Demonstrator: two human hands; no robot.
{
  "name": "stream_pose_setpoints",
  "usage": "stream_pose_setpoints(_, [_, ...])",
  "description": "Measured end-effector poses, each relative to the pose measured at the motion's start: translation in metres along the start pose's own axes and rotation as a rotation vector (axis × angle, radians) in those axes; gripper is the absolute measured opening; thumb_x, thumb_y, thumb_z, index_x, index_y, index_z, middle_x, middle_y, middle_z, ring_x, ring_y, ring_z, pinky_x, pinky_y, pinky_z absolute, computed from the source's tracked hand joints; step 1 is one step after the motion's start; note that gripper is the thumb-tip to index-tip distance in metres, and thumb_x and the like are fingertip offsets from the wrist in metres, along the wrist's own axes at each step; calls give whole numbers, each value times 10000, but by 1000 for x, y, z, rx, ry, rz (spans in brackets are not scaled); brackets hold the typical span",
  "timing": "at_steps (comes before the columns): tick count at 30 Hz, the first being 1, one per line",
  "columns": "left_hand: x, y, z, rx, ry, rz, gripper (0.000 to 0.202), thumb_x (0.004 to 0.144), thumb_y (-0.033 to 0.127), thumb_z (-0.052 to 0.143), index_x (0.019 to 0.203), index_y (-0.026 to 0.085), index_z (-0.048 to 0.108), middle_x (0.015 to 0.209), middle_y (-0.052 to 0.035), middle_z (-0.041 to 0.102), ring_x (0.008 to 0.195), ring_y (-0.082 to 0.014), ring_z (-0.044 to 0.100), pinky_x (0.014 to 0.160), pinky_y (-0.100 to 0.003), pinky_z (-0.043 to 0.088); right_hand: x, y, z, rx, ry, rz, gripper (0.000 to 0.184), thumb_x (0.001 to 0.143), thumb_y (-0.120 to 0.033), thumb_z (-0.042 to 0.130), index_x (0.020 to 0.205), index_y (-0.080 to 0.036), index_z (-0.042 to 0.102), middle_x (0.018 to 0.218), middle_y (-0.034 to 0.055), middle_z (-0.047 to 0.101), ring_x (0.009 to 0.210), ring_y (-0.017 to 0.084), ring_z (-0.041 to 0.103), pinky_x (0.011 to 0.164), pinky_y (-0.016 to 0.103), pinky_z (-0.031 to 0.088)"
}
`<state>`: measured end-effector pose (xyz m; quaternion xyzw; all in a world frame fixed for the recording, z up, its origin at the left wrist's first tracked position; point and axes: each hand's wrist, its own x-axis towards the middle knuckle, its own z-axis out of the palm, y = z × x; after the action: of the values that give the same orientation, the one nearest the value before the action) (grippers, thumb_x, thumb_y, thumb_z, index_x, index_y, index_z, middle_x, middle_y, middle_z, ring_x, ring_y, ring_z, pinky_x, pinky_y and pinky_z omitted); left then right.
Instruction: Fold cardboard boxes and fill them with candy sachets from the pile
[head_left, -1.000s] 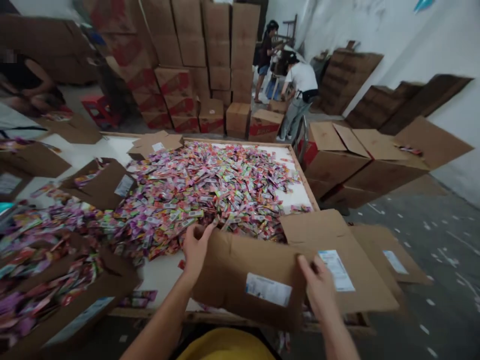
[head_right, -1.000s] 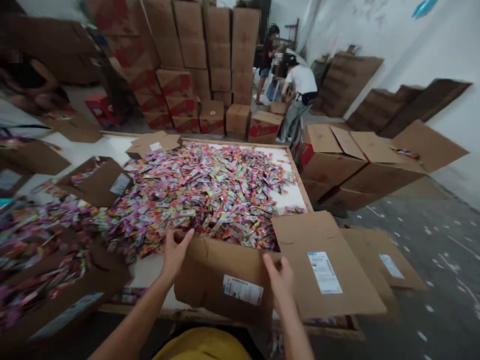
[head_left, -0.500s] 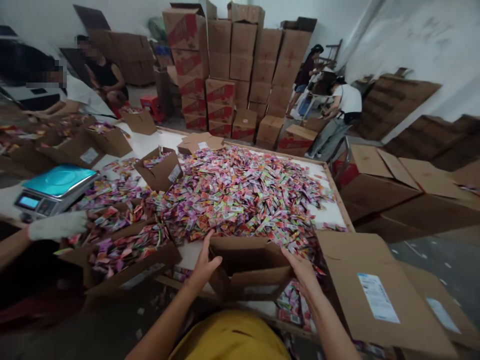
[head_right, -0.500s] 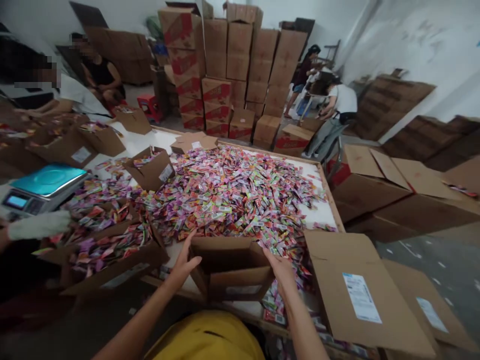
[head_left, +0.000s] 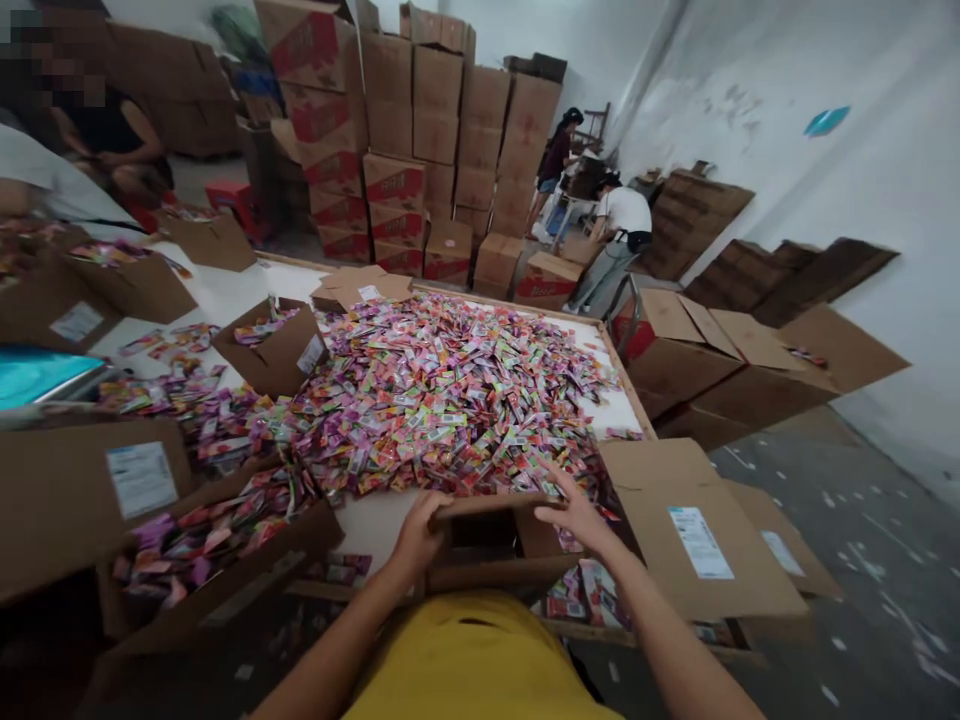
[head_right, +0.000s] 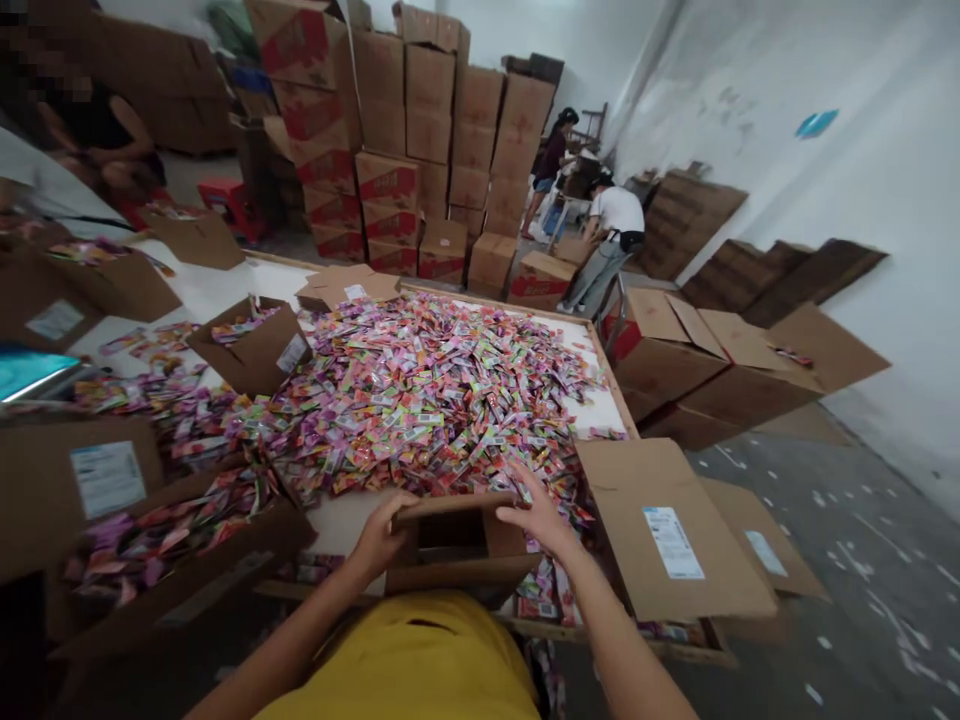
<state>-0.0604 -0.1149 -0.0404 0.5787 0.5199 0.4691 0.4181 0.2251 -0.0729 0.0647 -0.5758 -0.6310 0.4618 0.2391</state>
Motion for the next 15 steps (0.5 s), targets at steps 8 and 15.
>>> stream_pose_setpoints(8, [28, 41, -44, 151, -544, 32, 324, 791, 209, 486, 1068, 192, 653, 1220, -90, 601, 1158, -223, 546, 1022, -376, 404, -14, -16, 17, -317, 3, -161, 772, 564, -499, 857, 1264, -260, 636, 1279, 105, 599, 1193, 286, 520, 1027, 405, 390])
stream_pose_setpoints(15, [50, 92, -15, 631, -538, -102, 489, 870, 630, 434, 835, 186, 637, 958, -64, 532, 945, -223, 541, 852, -331, 431, 32, -23, 38, -295, -161, 123, 270, 694, -472, 752, 791, -223, 787, 799, 12, 728, 760, 182, 618, 707, 277, 424])
